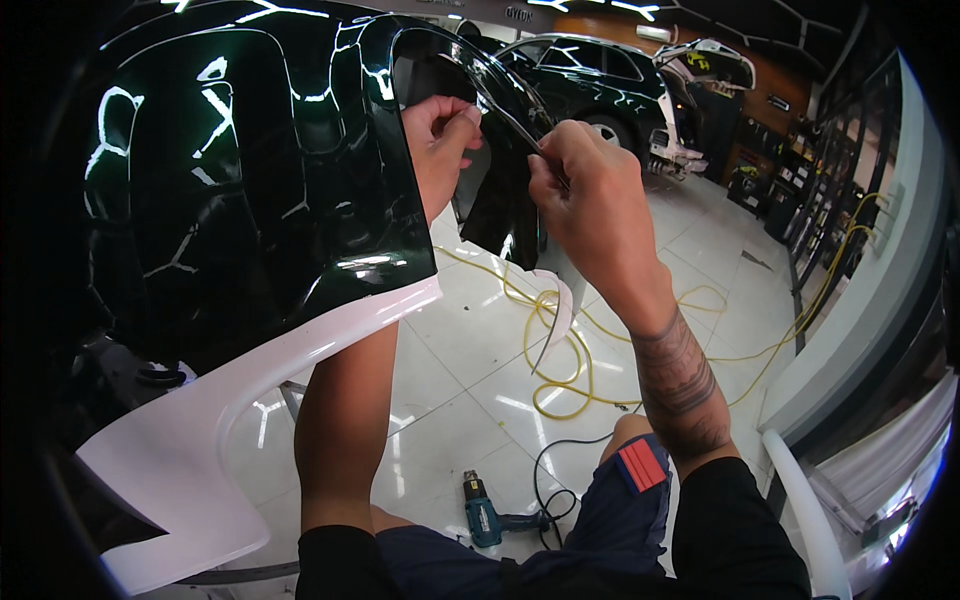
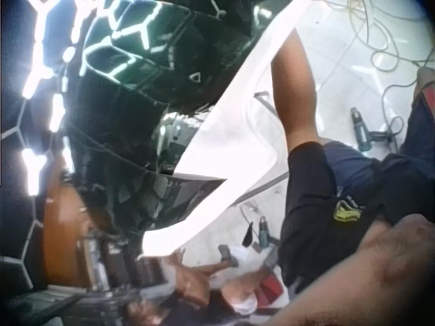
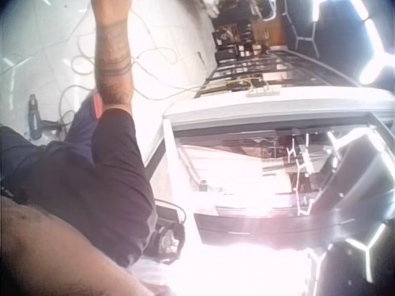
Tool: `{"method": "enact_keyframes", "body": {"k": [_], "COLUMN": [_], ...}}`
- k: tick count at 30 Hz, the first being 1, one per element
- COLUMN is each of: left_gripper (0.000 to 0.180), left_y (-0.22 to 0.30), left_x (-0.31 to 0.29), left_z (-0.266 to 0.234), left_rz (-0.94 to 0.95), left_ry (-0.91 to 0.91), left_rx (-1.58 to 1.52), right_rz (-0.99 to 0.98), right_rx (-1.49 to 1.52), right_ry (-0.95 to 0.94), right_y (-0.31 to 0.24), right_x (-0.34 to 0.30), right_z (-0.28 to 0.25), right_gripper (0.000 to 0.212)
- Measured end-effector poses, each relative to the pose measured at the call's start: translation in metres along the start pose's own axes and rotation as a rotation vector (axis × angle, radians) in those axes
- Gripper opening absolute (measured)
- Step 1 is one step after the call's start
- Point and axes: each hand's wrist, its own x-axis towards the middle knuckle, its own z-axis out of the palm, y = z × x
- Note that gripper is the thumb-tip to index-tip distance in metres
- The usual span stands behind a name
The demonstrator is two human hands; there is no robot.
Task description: The person applies a clear protective film to a dark green car fender using a red squeegee, a heat gun, and a knife. They smooth the film, heat and stretch it around curves, and trim excess material along the edges.
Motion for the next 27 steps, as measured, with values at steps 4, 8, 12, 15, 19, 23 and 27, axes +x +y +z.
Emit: {"method": "enact_keyframes", "body": {"k": [4, 8, 12, 15, 19, 23, 27], "left_gripper": [0.023, 0.023, 0.022, 0.022, 0.022, 0.022, 0.022], "left_y": [0.002, 0.002, -0.002, -0.005, -0.009, -0.011, -0.008], "left_x": [-0.001, 0.000, 0.002, 0.003, 0.004, 0.007, 0.003], "left_z": [0.000, 0.001, -0.001, -0.001, 0.001, -0.003, -0.001], "left_rz": [0.013, 0.010, 0.041, 0.088, 0.082, 0.087, 0.087], "left_ry": [0.017, 0.027, 0.027, 0.036, 0.052, 0.056, 0.063], "left_rx": [0.039, 0.071, 0.123, 0.134, 0.149, 0.204, 0.173], "right_rz": [-0.038, -0.031, -0.041, -0.036, -0.013, -0.012, -0.026], "right_rx": [-0.027, -0.033, -0.054, -0.088, -0.084, -0.103, -0.131], "right_ry": [0.001, -0.006, -0.022, -0.044, -0.092, -0.144, -0.137], "right_y": [0.002, -0.001, -0.004, -0.005, -0.010, -0.015, -0.016], "right_x": [0.004, 0.004, 0.004, 0.007, 0.010, 0.014, 0.016], "right_z": [0.002, 0.000, 0.000, 0.000, -0.003, -0.003, -0.001], "right_gripper": [0.014, 0.015, 0.014, 0.014, 0.010, 0.008, 0.008]}}
